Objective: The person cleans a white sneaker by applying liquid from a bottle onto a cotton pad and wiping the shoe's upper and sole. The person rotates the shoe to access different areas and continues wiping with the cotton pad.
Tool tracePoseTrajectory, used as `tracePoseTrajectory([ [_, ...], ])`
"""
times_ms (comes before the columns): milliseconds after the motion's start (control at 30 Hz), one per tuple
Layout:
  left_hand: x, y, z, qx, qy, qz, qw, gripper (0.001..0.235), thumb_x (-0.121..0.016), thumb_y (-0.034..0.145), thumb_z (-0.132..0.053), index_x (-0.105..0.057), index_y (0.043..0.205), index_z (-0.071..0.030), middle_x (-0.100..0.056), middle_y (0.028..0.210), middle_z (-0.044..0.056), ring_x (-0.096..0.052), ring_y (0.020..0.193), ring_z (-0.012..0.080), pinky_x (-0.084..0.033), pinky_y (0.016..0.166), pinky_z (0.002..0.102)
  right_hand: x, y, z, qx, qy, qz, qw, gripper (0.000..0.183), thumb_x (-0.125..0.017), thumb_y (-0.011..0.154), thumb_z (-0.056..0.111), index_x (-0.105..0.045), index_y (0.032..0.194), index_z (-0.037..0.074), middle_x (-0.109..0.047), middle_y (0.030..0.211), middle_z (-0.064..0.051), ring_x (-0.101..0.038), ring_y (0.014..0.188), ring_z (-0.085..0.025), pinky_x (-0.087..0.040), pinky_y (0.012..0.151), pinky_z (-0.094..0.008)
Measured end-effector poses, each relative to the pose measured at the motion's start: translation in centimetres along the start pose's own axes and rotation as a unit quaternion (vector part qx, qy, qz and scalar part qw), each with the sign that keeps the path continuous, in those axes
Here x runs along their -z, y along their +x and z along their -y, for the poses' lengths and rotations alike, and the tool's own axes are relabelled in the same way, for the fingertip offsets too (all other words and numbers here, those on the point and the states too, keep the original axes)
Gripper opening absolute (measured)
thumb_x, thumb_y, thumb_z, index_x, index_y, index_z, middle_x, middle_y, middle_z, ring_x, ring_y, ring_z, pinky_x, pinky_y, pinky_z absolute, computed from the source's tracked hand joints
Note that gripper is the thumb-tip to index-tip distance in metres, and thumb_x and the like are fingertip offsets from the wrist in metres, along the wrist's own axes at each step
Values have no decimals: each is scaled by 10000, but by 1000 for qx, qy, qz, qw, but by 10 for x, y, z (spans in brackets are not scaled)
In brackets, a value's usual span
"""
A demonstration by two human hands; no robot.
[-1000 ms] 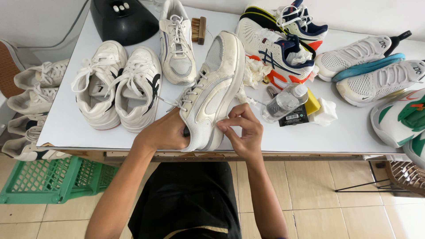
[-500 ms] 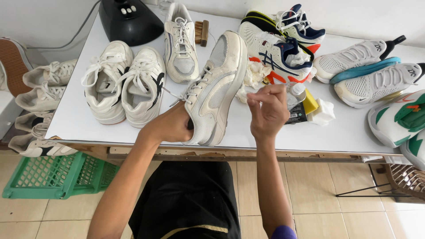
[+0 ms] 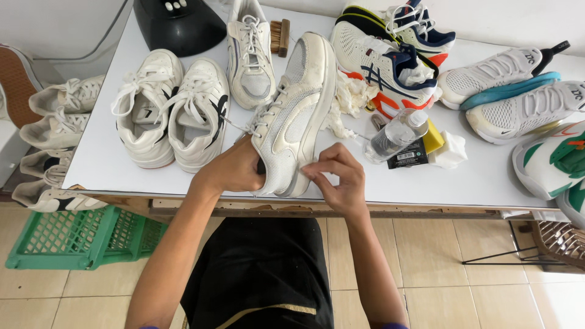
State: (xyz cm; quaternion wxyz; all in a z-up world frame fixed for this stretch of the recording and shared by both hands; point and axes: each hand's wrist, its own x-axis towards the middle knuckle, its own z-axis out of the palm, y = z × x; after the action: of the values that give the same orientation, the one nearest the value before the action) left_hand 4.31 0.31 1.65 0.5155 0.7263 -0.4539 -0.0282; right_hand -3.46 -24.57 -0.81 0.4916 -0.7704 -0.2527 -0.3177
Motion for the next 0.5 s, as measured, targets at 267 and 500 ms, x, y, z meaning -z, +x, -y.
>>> tracePoseTrajectory([
  [267,-7,-1,22,7,22,5,1000,656,-852,742,-71,-715,1372,54,-777,1243,311,-714,1206,556,-522,1092,664,35,3,-38,-32,269,-57,961,91,-778,1061,191,-836,1033,126,-677,1259,-117,-702,990,-184,-605,803,-314],
  [500,17,8,-58,-21,3,15,1000,574,-794,798,-1,-704,1350,128,-744,1269,415,-678,1211,631,-491,1101,700,56,92,-8,55,157,-149,975,200,-644,1191,170,-700,1166,-21,-712,1199,-239,-786,996,-343,-686,767,-355],
])
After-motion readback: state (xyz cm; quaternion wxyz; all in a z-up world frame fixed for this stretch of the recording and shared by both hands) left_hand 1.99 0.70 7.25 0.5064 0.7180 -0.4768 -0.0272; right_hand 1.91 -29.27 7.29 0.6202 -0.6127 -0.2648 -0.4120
